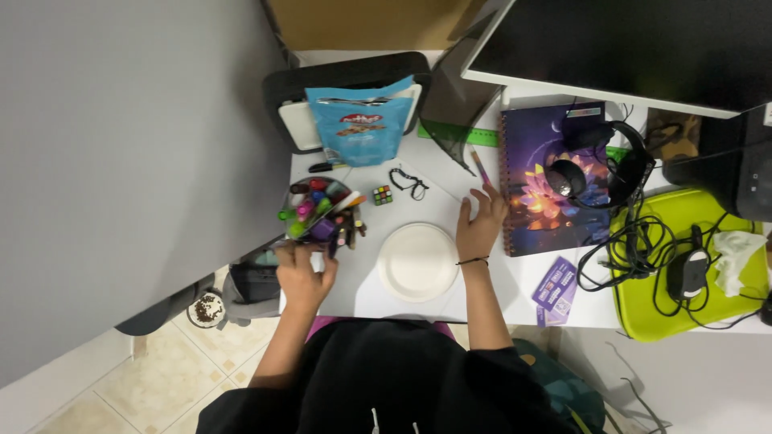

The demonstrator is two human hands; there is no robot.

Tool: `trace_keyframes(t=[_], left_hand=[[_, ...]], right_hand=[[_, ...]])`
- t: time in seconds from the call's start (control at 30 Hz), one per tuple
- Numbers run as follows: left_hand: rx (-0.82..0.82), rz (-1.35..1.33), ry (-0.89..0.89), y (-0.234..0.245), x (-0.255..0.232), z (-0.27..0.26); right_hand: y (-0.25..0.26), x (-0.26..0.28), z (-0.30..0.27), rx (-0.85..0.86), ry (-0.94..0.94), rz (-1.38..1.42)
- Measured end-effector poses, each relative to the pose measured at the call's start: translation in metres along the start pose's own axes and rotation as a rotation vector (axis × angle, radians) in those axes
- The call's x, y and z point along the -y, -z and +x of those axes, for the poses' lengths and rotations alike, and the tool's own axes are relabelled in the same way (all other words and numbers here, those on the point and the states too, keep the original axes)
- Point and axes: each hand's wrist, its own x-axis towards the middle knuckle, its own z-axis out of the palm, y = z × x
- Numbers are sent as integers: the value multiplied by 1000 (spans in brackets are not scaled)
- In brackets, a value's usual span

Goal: The person organizes items on a cluttered desk. They place a small object into a container, move a white paper plate, arrange pens and markers in a holder, and place a Rubik's cube into the holder. Finally, they wipe the plate and place it on a shelf.

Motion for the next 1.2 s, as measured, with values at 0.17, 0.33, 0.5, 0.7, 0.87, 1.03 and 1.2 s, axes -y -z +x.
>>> trace_keyframes(t=[0.17, 0.33, 0.5, 0.7, 0.87, 1.03, 1.2], left_hand=[[-73, -41, 105, -7, -11, -2], [-149, -1, 122, -16, -15, -6], [-174, -4, 158, -14, -26, -1], [-180, 11, 173, -16, -28, -1], [-159, -3, 163, -3, -37, 7], [-140, -114, 206, 18, -57, 19], [-220, -125, 111, 30, -56, 30]], right_hand=[[-10, -32, 8, 89, 65, -88], [-21, -58, 15, 165, 101, -295], [-44, -93, 11, 287, -138, -343], [17, -27, 4, 611, -675, 541], [38, 27, -18, 722, -784, 848], [55, 80, -15, 750, -742, 1004], [53, 97, -12, 626, -650, 1050]])
